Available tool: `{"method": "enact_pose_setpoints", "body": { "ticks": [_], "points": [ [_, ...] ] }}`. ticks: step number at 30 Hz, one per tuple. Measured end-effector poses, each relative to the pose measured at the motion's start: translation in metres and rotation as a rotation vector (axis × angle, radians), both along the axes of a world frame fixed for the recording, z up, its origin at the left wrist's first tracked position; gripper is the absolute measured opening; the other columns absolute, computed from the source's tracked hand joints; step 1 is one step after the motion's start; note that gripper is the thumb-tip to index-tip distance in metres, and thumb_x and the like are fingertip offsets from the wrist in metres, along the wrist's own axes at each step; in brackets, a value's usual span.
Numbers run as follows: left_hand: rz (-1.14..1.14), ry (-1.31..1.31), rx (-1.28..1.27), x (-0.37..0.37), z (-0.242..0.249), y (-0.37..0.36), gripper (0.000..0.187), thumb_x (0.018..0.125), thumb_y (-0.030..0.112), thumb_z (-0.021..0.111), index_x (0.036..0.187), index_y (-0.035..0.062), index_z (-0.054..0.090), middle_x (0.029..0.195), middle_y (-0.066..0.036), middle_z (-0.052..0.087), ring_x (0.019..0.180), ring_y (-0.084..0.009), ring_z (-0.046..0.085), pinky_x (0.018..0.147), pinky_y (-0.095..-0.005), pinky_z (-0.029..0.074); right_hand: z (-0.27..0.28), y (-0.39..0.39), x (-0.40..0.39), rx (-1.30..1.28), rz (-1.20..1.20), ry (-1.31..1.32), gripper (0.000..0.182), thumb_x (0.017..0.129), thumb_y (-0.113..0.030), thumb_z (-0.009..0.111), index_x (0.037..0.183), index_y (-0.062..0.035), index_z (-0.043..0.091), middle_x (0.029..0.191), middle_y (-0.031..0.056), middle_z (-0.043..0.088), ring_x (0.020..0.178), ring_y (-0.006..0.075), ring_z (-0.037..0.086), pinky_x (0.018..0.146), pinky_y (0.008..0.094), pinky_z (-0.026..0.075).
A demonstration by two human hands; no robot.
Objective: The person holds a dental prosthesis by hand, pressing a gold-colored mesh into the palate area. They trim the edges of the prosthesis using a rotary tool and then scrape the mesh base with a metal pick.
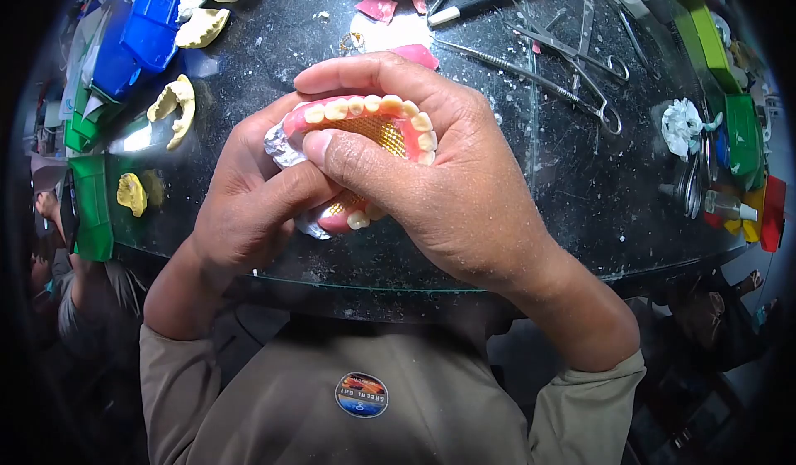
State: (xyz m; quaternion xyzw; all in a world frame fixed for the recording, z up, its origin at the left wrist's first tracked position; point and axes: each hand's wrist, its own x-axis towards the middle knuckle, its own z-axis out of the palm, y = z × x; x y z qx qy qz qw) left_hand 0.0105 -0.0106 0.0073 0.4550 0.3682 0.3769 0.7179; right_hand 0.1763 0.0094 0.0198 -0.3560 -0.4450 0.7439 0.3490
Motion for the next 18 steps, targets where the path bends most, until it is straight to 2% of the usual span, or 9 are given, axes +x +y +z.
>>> {"method": "enact_pose_setpoints", "body": {
  "ticks": [7,12,18],
  "points": [
    [0.042,0.020,0.007,0.003,-0.001,-0.001,0.043,0.081,0.003,0.054,0.122,-0.0065,0.043,0.105,-0.011,0.058,0.093,-0.0124,0.060,0.080,-0.0239,0.050,-0.009,0.000,0.000,0.052,-0.026,0.009,0.028,0.083,-0.010,0.063,0.109,-0.0013,0.060,0.093,0.0056,0.063,0.083,0.0088,0.062,0.072,0.0221,0.053],
    [-0.009,0.059,0.042,-0.001,-0.003,0.002,0.045,0.080,0.003,0.054,0.123,-0.0073,0.042,0.106,-0.011,0.058,0.094,-0.0131,0.060,0.081,-0.0243,0.049,-0.010,0.000,-0.001,0.045,-0.033,0.029,0.028,0.083,-0.010,0.064,0.109,-0.0014,0.061,0.092,0.0057,0.064,0.083,0.0092,0.062,0.073,0.0226,0.053],
    [0.035,0.051,0.012,0.002,-0.001,0.000,0.044,0.081,0.003,0.054,0.122,-0.0074,0.043,0.105,-0.010,0.058,0.094,-0.0125,0.059,0.081,-0.0246,0.048,-0.010,0.000,-0.002,0.033,-0.044,0.042,0.028,0.082,-0.008,0.064,0.109,-0.0010,0.061,0.091,0.0062,0.065,0.084,0.0097,0.063,0.074,0.0228,0.053]
  ]
}}
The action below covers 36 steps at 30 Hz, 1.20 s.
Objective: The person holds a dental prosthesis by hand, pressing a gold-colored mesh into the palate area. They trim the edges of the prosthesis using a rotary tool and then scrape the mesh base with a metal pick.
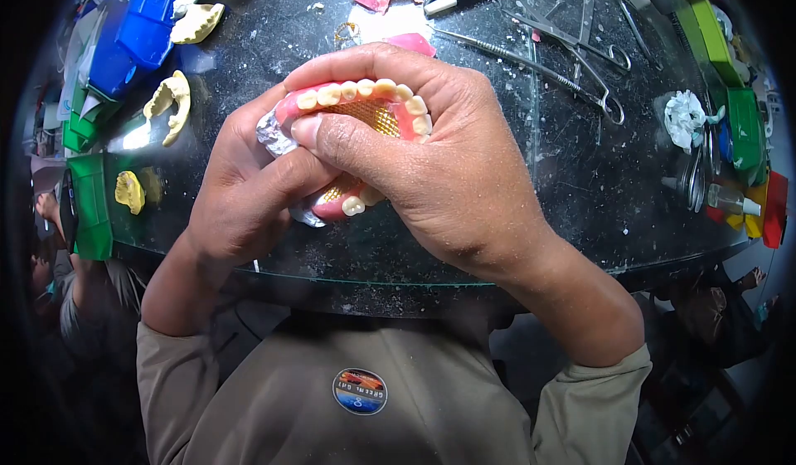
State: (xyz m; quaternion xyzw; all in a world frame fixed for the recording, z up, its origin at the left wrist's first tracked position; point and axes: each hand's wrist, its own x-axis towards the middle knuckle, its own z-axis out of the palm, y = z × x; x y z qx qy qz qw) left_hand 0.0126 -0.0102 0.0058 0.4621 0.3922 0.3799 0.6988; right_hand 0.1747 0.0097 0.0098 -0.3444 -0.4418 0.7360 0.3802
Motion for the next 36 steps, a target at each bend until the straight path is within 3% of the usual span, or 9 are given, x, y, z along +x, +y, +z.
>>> {"method": "enact_pose_setpoints", "body": {
  "ticks": [12,15,21,36],
  "points": [
    [-0.006,0.006,0.005,0.003,0.001,0.003,0.039,0.081,0.006,0.055,0.117,-0.0063,0.048,0.104,-0.011,0.059,0.092,-0.0133,0.060,0.081,-0.0253,0.049,0.003,0.005,0.005,0.017,0.042,-0.061,0.025,0.083,-0.007,0.063,0.107,0.0005,0.062,0.093,0.0083,0.066,0.084,0.0110,0.064,0.075,0.0233,0.054],
    [-0.021,-0.098,-0.061,0.002,0.003,0.003,0.039,0.079,0.005,0.053,0.116,-0.0072,0.048,0.102,-0.011,0.060,0.091,-0.0141,0.061,0.081,-0.0258,0.050,0.002,0.010,0.009,0.070,0.071,-0.144,0.026,0.082,-0.007,0.063,0.107,0.0011,0.063,0.093,0.0097,0.066,0.085,0.0125,0.065,0.075,0.0242,0.054],
    [-0.011,0.046,-0.069,0.001,0.006,0.002,0.040,0.078,0.004,0.053,0.115,-0.0089,0.048,0.103,-0.013,0.060,0.090,-0.0157,0.063,0.080,-0.0267,0.052,-0.001,0.010,0.008,0.122,0.067,-0.155,0.026,0.082,-0.007,0.064,0.107,0.0018,0.063,0.093,0.0108,0.067,0.085,0.0141,0.066,0.076,0.0248,0.054],
    [0.010,-0.001,-0.059,0.003,0.002,0.002,0.041,0.077,0.003,0.052,0.116,-0.0090,0.047,0.102,-0.013,0.060,0.091,-0.0161,0.063,0.081,-0.0279,0.052,-0.003,0.010,0.009,0.203,0.058,-0.192,0.027,0.083,-0.010,0.065,0.107,0.0014,0.064,0.092,0.0109,0.067,0.083,0.0141,0.066,0.074,0.0249,0.055]
  ]
}}
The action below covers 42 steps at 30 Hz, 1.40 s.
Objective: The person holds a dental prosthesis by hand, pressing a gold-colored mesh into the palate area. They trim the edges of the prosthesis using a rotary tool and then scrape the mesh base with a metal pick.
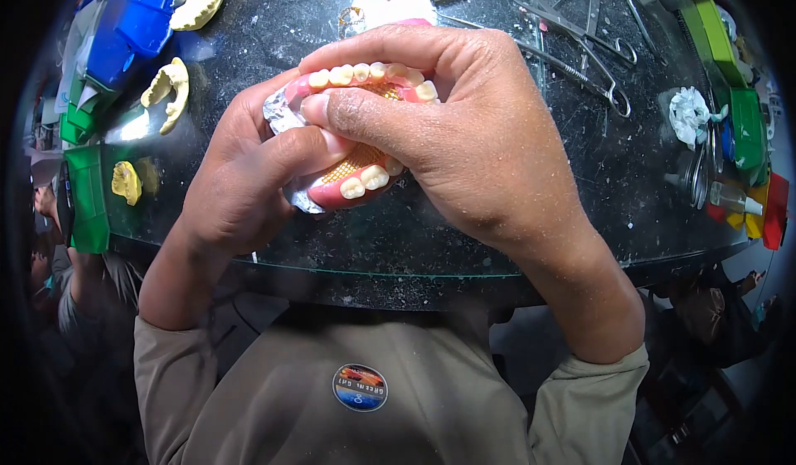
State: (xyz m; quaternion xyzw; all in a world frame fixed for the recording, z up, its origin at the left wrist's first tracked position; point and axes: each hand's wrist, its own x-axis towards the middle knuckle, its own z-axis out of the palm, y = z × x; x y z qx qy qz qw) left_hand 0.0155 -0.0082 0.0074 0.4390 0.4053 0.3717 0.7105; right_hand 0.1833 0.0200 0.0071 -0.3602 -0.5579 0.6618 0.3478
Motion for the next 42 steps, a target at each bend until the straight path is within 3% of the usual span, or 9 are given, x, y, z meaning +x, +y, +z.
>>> {"method": "enact_pose_setpoints", "body": {
  "ticks": [14,18,21,33,42],
  "points": [
    [0.008,-0.024,-0.099,0.000,0.003,0.000,0.041,0.076,0.005,0.052,0.115,-0.0084,0.048,0.102,-0.013,0.059,0.092,-0.0171,0.063,0.082,-0.0282,0.051,-0.003,0.003,-0.001,0.206,-0.020,-0.080,0.026,0.083,-0.014,0.066,0.105,-0.0003,0.065,0.090,0.0101,0.067,0.082,0.0134,0.065,0.075,0.0241,0.054],
    [-0.035,-0.032,-0.098,-0.002,0.002,0.000,0.037,0.079,0.007,0.052,0.113,-0.0081,0.050,0.099,-0.012,0.061,0.090,-0.0144,0.062,0.080,-0.0259,0.051,0.006,0.004,0.002,0.230,-0.018,-0.214,0.023,0.081,-0.007,0.068,0.103,0.0001,0.066,0.091,0.0098,0.067,0.084,0.0135,0.064,0.076,0.0238,0.053],
    [-0.037,-0.026,-0.042,-0.002,-0.003,-0.001,0.033,0.081,0.006,0.051,0.112,-0.0078,0.052,0.097,-0.010,0.061,0.087,-0.0119,0.061,0.079,-0.0238,0.050,0.009,0.003,0.002,0.439,-0.002,-0.327,0.023,0.081,-0.004,0.067,0.103,0.0004,0.066,0.091,0.0096,0.067,0.084,0.0135,0.064,0.076,0.0238,0.053],
    [-0.027,0.036,0.009,-0.005,0.002,-0.002,0.030,0.084,0.007,0.051,0.111,-0.0062,0.052,0.093,-0.006,0.061,0.079,-0.0058,0.058,0.068,-0.0190,0.047,-0.002,0.004,-0.001,-0.048,0.037,0.025,0.029,0.082,-0.010,0.066,0.109,-0.0001,0.062,0.093,0.0093,0.066,0.084,0.0124,0.064,0.075,0.0247,0.053],
    [0.014,-0.005,0.069,0.000,0.001,-0.002,0.030,0.082,0.006,0.054,0.110,-0.0031,0.052,0.085,-0.002,0.059,0.071,-0.0023,0.055,0.061,-0.0163,0.045,0.001,0.002,-0.001,-0.082,0.010,0.062,0.031,0.081,-0.009,0.067,0.110,0.0003,0.061,0.094,0.0098,0.066,0.085,0.0124,0.065,0.076,0.0248,0.055]
  ]
}}
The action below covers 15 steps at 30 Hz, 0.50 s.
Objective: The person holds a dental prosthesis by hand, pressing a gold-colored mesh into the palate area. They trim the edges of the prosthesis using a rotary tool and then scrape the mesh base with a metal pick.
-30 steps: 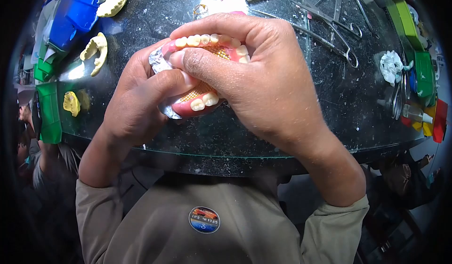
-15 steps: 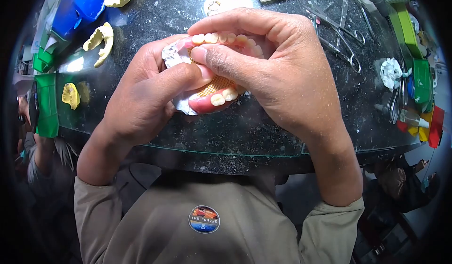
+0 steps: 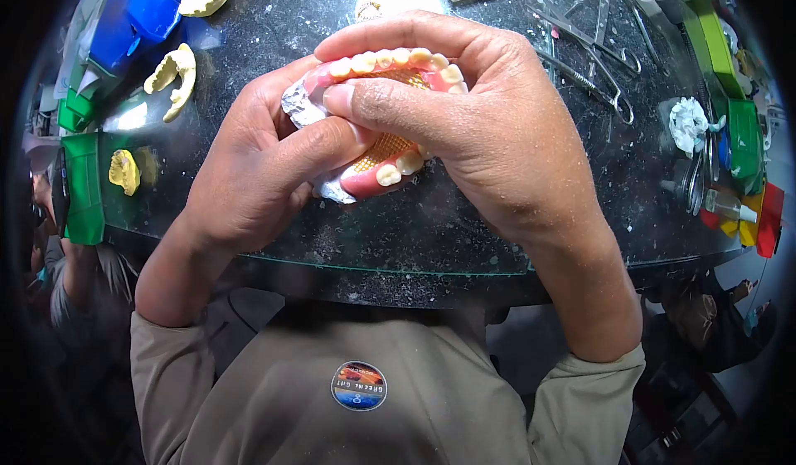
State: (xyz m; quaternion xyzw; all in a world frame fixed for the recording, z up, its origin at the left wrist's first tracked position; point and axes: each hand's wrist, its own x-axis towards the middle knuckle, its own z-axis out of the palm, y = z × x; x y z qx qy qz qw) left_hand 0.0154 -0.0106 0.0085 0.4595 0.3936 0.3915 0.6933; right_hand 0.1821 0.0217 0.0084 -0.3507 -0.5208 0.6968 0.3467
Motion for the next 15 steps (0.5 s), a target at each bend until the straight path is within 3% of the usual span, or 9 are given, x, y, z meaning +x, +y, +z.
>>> {"method": "enact_pose_setpoints", "body": {
  "ticks": [15],
  "points": [
    [-0.011,-0.020,-0.029,0.000,-0.001,0.002,0.036,0.080,0.001,0.055,0.115,-0.0062,0.049,0.101,-0.010,0.060,0.091,-0.0120,0.061,0.080,-0.0237,0.051,0.000,0.000,-0.001,-0.038,-0.015,0.018,0.031,0.080,-0.009,0.068,0.109,0.0009,0.063,0.091,0.0104,0.067,0.082,0.0127,0.066,0.073,0.0244,0.055]
  ]
}}
